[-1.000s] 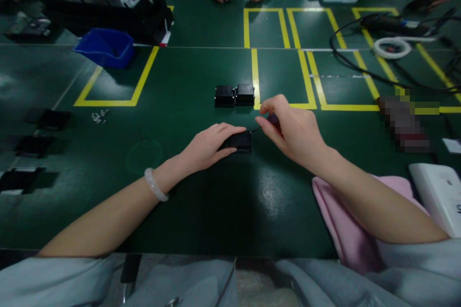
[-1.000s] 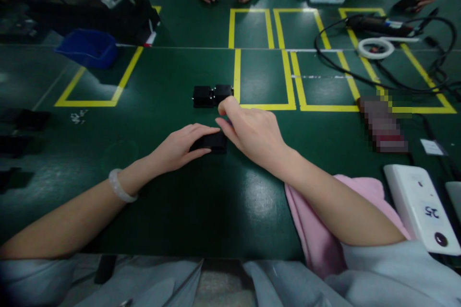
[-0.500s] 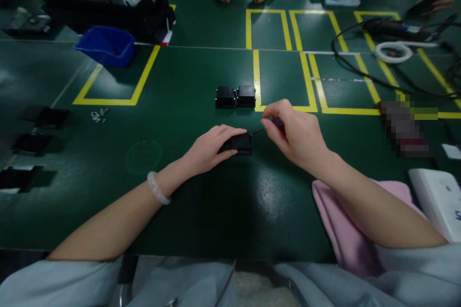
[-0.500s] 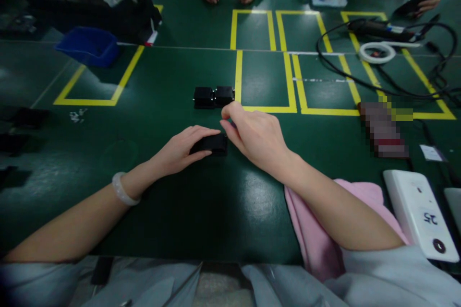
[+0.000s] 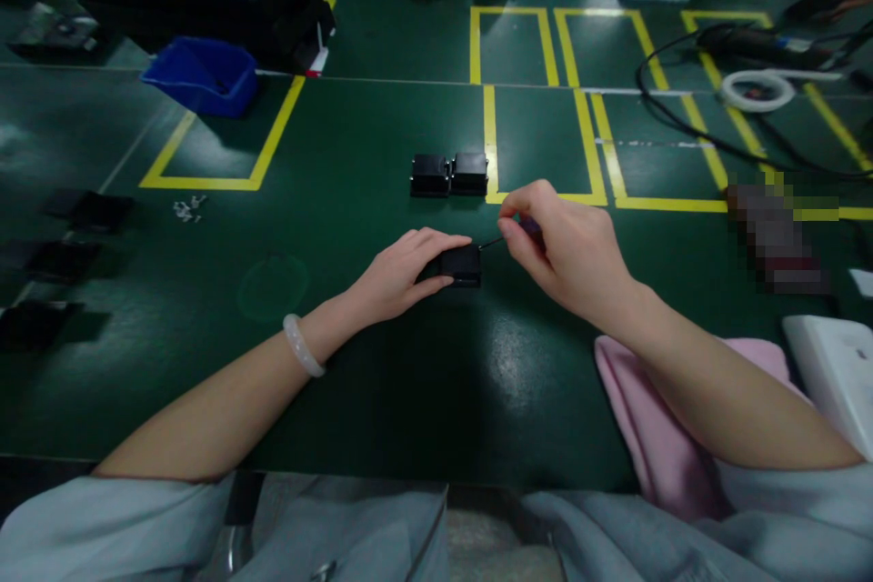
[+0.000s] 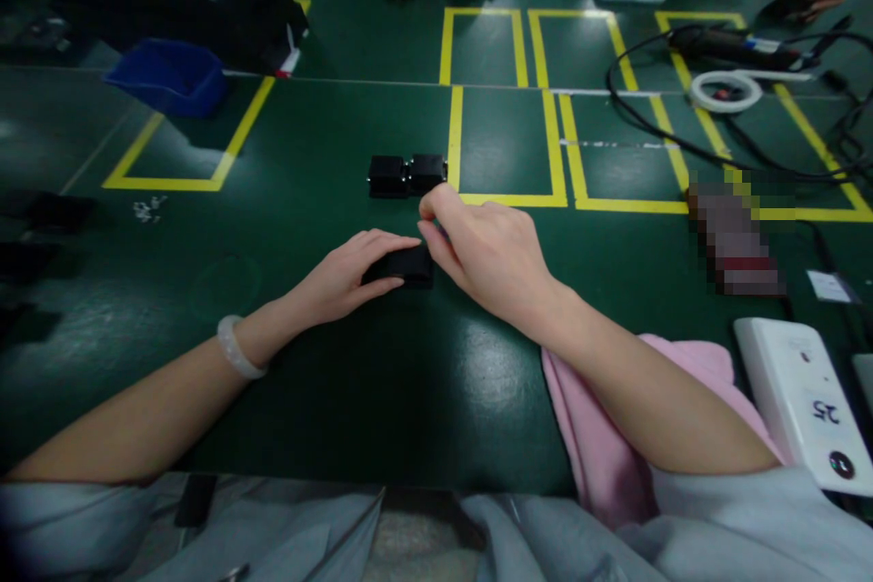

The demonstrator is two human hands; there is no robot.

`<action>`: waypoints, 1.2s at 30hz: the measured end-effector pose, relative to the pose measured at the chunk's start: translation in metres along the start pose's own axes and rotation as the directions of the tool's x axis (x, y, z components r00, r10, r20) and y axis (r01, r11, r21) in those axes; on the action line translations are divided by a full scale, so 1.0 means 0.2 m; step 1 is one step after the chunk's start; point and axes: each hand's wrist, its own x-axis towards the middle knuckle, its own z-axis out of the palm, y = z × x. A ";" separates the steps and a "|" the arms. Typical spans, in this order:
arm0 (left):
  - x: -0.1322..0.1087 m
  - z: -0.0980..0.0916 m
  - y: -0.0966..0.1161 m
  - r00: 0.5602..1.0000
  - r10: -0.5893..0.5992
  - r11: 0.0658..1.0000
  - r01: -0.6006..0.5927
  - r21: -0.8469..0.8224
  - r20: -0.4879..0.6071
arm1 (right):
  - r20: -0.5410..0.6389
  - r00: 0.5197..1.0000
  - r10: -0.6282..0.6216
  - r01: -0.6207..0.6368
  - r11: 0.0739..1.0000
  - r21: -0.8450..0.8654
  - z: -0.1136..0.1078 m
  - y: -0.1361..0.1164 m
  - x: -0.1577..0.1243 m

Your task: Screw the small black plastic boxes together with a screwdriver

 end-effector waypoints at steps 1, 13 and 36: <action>0.00 0.00 0.00 1.000 0.002 1.000 -0.002 -0.003 -0.002 | -0.016 1.000 -0.009 0.009 1.000 0.000 0.00 0.00 0.00; 0.01 0.02 0.01 1.000 0.012 1.000 -0.012 -0.008 0.002 | -0.028 0.999 -0.046 0.045 0.999 -0.004 0.00 -0.01 0.00; 0.01 0.02 0.03 1.000 0.023 0.994 -0.023 0.109 0.010 | 0.002 0.999 -0.035 0.035 0.999 0.023 -0.01 -0.01 0.00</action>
